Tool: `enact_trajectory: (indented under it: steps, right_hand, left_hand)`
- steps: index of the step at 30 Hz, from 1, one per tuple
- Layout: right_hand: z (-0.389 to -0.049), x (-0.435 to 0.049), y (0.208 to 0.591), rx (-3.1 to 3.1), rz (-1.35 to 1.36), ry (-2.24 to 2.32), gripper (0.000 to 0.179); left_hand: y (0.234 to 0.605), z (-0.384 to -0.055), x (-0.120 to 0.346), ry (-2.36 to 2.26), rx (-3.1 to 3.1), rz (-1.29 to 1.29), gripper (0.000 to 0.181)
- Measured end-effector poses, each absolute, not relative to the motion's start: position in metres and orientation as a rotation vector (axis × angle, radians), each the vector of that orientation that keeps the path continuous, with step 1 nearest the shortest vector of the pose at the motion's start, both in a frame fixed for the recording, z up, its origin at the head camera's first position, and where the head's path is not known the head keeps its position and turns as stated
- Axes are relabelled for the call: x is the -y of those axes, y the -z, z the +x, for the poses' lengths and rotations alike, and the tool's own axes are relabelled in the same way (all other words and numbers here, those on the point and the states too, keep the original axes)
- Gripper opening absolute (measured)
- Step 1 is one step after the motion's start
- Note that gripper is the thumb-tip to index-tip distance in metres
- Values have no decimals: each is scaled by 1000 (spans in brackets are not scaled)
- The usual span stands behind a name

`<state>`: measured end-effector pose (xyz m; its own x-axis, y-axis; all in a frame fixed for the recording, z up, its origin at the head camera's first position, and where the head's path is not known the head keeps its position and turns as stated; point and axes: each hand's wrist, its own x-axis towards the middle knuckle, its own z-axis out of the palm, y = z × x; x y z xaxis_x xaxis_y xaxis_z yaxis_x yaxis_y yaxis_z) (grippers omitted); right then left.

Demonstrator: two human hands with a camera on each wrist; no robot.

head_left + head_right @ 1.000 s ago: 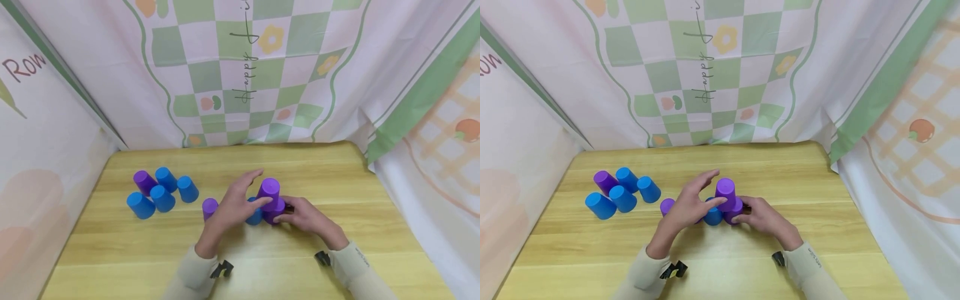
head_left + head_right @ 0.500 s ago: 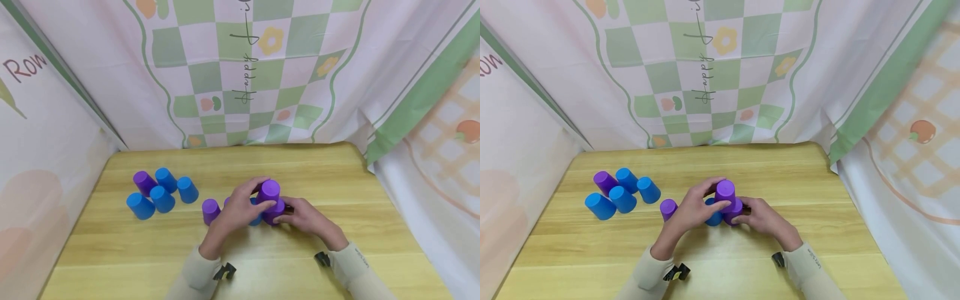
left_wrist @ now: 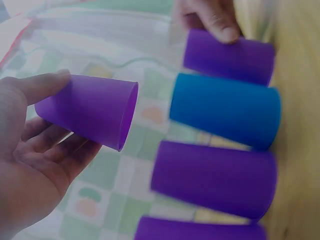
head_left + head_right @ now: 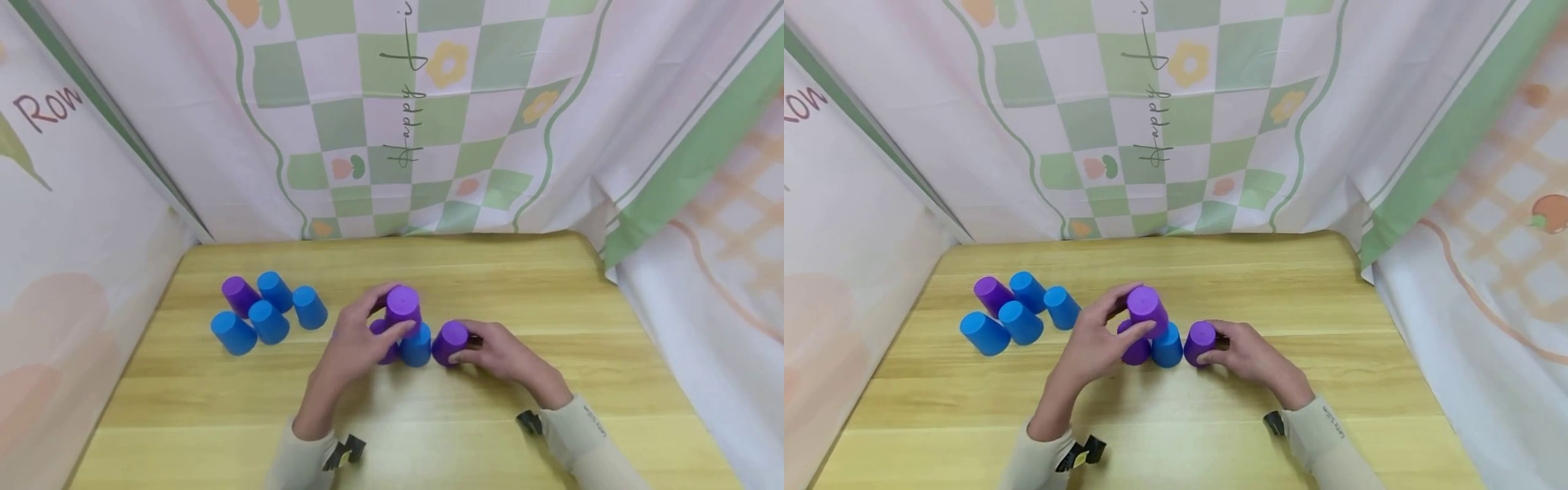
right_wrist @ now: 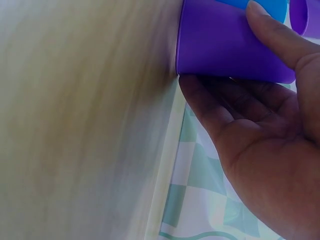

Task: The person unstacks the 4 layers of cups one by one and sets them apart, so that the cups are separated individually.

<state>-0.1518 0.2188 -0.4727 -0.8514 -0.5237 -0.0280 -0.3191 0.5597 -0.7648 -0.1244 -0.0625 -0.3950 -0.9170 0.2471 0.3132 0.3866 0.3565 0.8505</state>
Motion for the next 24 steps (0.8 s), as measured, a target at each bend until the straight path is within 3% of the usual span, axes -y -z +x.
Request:
enact_trajectory:
  steps: [10,24]
  right_hand:
    - [-151,-218,472,-2520,-656,1190,34]
    - [-152,-218,471,-2520,-650,1184,36]
  left_hand:
    - [386,-111,110,1598,2434,-303,56]
    - [386,-100,158,1459,2261,-294,57]
